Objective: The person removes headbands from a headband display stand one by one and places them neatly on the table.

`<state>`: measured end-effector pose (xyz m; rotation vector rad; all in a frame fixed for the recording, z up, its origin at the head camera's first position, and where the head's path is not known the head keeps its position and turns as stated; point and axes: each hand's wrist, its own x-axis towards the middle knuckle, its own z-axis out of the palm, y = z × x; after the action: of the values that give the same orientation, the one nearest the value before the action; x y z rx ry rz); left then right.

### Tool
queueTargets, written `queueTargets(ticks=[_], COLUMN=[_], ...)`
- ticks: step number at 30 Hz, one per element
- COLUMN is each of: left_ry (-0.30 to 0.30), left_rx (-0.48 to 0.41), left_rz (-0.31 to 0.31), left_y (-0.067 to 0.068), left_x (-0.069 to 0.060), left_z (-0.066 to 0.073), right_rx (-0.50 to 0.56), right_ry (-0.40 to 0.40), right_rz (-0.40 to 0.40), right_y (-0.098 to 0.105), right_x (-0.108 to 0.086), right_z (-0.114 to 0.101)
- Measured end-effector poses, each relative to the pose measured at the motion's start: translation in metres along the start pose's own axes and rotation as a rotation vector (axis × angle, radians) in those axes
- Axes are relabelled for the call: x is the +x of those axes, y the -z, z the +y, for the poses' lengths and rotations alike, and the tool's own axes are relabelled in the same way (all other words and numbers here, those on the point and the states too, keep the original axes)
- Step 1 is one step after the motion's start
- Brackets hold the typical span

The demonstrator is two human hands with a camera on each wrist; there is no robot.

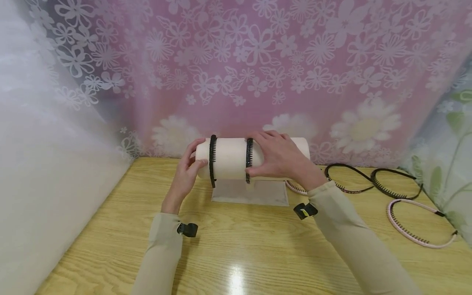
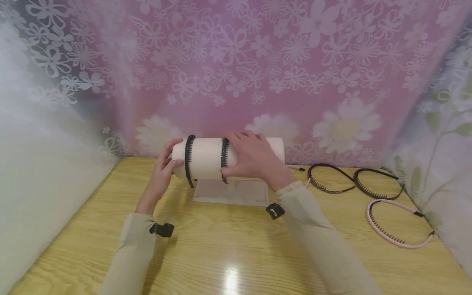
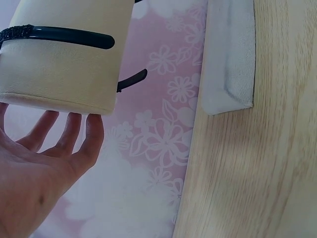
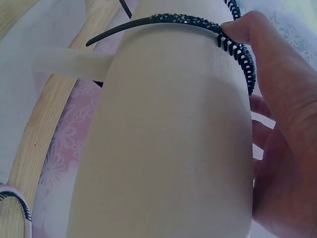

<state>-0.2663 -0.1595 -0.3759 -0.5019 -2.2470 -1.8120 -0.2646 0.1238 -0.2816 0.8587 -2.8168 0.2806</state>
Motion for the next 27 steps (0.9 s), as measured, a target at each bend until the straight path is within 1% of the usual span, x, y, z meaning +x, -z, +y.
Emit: queueTargets(ticks=[4,11,19,23,27], left_ry=[-0.008,-0.014,-0.007,-0.015,-0.007], left_rx=[0.009,0.004,-0.003,-0.001,0.0], left_rz=[-0.001,-0.001,-0.011,-0.004,0.003], left_y=[0.001,0.0,0.0,0.001,0.001], left_x=[-0.001,-0.002,0.0,0.0,0.0], left_z=[-0.001,-0.001,0.0,0.0,0.001], right_rx=[0.01,0.001,0.003,0.006,0.006], right_ry=[0.001,-0.007,-0.001,-0.006,0.0], right_rz=[0.02,0.025,0.033,0.034,0.04], right_y=[-0.001,-0.001,0.001,0.001,0.001], right_x=[-0.004,-0.009,-0.013,-0.014,-0.014], right_z=[0.003,0.009,0.014,0.016,0.017])
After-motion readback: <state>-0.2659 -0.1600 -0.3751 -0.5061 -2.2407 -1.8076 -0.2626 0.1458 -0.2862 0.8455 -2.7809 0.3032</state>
